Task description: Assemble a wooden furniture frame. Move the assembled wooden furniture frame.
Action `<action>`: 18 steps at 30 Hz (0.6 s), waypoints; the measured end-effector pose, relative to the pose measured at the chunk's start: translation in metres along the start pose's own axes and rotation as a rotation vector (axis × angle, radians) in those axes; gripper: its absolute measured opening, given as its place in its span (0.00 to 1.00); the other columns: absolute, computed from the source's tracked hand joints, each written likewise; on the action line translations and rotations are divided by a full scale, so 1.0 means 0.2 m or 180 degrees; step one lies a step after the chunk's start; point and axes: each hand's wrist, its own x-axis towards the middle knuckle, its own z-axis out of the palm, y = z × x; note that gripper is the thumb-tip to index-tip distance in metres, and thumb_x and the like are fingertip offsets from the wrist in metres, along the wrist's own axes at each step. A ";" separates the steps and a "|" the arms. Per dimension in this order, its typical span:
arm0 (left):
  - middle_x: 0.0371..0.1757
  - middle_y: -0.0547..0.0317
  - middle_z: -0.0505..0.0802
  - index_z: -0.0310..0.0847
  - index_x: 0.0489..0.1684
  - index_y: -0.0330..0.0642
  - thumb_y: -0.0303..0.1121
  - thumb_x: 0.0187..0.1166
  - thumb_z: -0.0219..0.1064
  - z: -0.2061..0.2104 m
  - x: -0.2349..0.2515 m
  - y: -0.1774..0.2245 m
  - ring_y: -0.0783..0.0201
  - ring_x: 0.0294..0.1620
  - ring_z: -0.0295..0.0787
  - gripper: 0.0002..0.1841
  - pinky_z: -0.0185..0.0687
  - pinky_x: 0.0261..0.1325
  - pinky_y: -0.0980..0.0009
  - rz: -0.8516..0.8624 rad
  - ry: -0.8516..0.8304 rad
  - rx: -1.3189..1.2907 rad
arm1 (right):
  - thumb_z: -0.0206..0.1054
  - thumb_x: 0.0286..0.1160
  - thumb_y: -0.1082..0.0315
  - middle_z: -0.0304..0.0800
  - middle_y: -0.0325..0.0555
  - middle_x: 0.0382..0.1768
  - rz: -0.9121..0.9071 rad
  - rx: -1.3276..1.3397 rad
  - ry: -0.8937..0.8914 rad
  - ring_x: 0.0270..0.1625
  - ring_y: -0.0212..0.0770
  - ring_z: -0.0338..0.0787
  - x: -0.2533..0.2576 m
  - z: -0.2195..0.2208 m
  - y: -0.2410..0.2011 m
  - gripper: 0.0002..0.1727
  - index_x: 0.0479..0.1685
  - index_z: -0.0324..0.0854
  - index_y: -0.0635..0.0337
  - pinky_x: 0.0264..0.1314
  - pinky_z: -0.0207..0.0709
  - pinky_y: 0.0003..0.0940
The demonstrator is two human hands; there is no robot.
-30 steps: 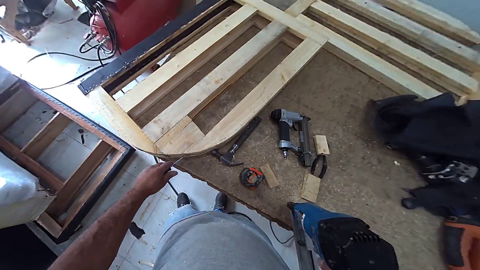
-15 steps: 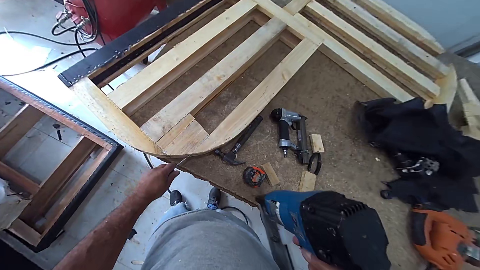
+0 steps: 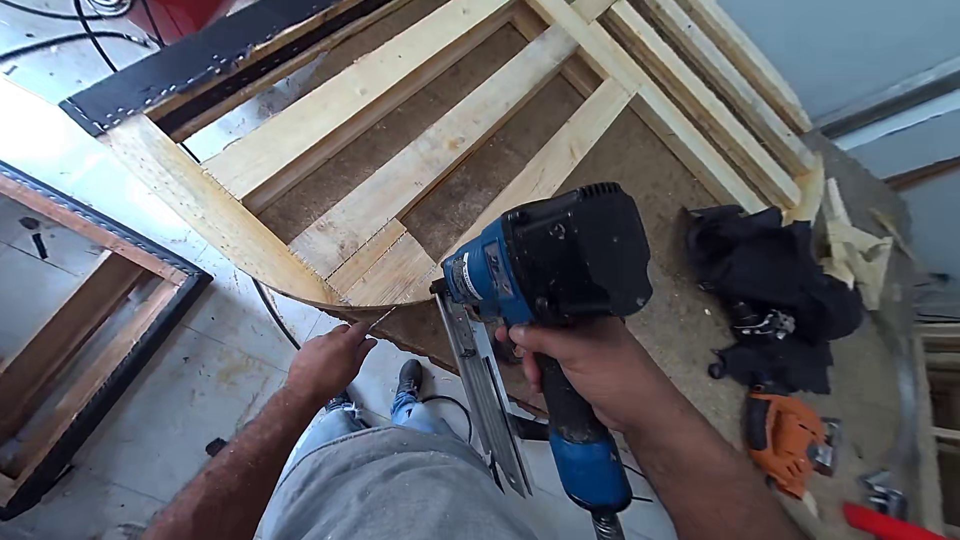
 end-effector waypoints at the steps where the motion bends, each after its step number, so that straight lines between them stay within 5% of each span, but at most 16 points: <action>1: 0.49 0.55 0.94 0.84 0.66 0.58 0.55 0.91 0.54 0.00 0.00 0.00 0.51 0.44 0.95 0.20 0.90 0.47 0.45 -0.0010 -0.0011 -0.0018 | 0.73 0.76 0.73 0.93 0.58 0.42 0.0076 0.0027 0.0000 0.22 0.48 0.87 0.01 0.02 -0.01 0.08 0.51 0.87 0.59 0.25 0.87 0.37; 14: 0.50 0.55 0.94 0.83 0.67 0.57 0.55 0.91 0.54 0.02 0.00 -0.02 0.52 0.43 0.95 0.20 0.91 0.44 0.47 0.0091 -0.0075 -0.0140 | 0.71 0.78 0.73 0.94 0.59 0.43 0.0374 -0.0078 0.0218 0.22 0.48 0.88 0.03 0.11 -0.05 0.08 0.53 0.86 0.60 0.26 0.87 0.35; 18: 0.51 0.53 0.94 0.83 0.69 0.55 0.53 0.91 0.55 0.02 0.00 -0.03 0.49 0.44 0.96 0.20 0.91 0.44 0.45 0.0174 0.0003 -0.0188 | 0.71 0.79 0.69 0.91 0.56 0.30 0.0390 -0.0433 0.0227 0.21 0.46 0.86 0.04 0.13 -0.05 0.04 0.44 0.88 0.60 0.26 0.85 0.36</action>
